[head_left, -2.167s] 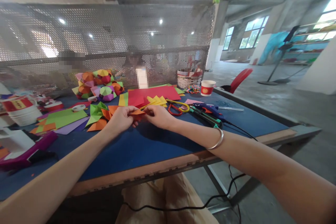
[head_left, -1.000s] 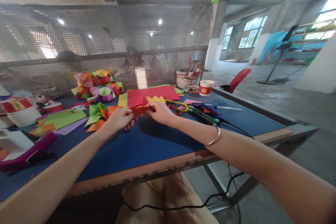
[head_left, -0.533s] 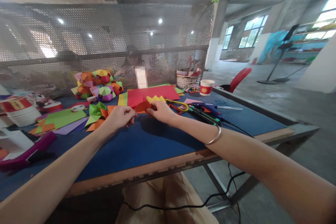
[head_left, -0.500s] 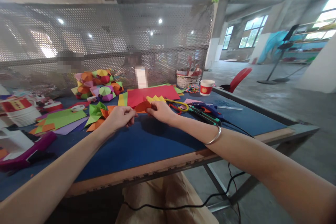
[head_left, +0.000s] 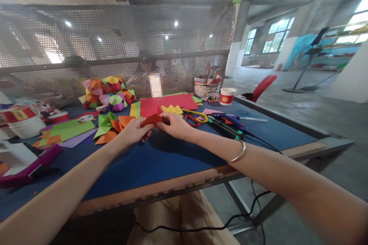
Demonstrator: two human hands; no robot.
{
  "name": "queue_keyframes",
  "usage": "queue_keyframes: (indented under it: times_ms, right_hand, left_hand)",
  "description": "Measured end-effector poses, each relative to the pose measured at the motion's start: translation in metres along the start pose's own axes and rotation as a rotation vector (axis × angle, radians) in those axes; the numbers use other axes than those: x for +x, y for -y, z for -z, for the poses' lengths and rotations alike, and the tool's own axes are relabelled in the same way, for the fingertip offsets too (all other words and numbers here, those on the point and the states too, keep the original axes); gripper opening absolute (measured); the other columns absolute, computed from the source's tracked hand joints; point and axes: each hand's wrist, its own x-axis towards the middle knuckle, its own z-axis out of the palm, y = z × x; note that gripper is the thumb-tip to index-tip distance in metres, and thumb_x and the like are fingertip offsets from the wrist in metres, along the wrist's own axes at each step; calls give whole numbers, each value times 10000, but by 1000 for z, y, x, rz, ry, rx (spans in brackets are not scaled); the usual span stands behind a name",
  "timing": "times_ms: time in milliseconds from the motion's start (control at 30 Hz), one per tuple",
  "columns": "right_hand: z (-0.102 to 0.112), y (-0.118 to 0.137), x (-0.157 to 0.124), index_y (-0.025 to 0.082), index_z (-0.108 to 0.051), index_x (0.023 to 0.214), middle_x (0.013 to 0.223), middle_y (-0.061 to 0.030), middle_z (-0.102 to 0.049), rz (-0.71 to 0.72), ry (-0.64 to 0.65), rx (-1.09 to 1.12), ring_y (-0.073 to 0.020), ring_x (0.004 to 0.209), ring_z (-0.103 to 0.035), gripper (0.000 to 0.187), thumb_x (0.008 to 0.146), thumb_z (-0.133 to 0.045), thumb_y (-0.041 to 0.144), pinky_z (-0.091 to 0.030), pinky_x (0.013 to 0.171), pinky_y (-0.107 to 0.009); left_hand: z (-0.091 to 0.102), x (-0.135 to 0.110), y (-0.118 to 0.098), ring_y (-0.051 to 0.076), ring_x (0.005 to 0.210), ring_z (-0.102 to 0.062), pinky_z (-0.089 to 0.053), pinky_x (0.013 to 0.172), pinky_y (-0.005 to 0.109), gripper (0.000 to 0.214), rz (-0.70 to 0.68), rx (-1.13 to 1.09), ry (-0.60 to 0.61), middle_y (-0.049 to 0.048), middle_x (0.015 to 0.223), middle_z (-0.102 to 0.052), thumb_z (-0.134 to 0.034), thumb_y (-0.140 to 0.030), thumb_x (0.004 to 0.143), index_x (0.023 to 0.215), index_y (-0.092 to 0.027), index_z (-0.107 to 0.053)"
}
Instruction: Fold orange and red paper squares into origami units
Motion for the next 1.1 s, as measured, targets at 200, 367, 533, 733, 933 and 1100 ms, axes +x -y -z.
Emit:
queue_keyframes:
  times_ms: [200,367,533,733,933,1100]
  right_hand:
    - [0,4,1,181,-646,937,869,-29,-753,-2,30,101,-181,811,-714,41,926,-652,142,-558,770,-294]
    - [2,6,1,184,-638,935,830,-7,-742,-10,35,118,-171,791,-711,63,914,-646,125,-539,773,-281]
    - [0,6,-2,194,-624,922,828,-7,-735,-14,65,107,-178,802,-696,66,918,-654,135,-535,772,-288]
    - [-2,5,-3,198,-623,899,805,-4,-699,-13,51,57,-182,777,-658,92,986,-595,194,-512,723,-283]
    - [-3,8,-6,190,-655,929,803,-1,-700,-20,47,-3,-178,767,-663,76,955,-600,143,-514,723,-278]
    - [-6,12,-7,203,-634,884,752,13,-693,-35,55,-16,-174,739,-684,98,958,-611,143,-534,737,-286]
  left_hand:
    - [1,-1,-5,116,667,-639,-570,605,260,253,14,43,-1,0,892,-687,-667,-400,1053,1062,-148,-684]
    - [-1,-1,-7,135,726,-673,-597,650,287,263,33,70,-19,21,955,-708,-665,-404,1053,1112,-149,-686]
    - [-5,-3,-13,151,774,-694,-616,682,307,272,58,129,-58,38,1020,-719,-661,-398,1055,1182,-157,-680]
    - [-7,-8,-20,165,801,-702,-621,714,327,269,48,209,-121,35,1014,-720,-667,-404,1049,1148,-155,-689]
    - [-8,-10,-21,152,761,-689,-611,690,313,262,43,174,-142,27,982,-717,-665,-402,1051,1136,-155,-689]
    - [-6,-10,-22,134,706,-665,-590,635,283,274,20,73,-154,15,941,-705,-655,-414,1057,1136,-153,-689]
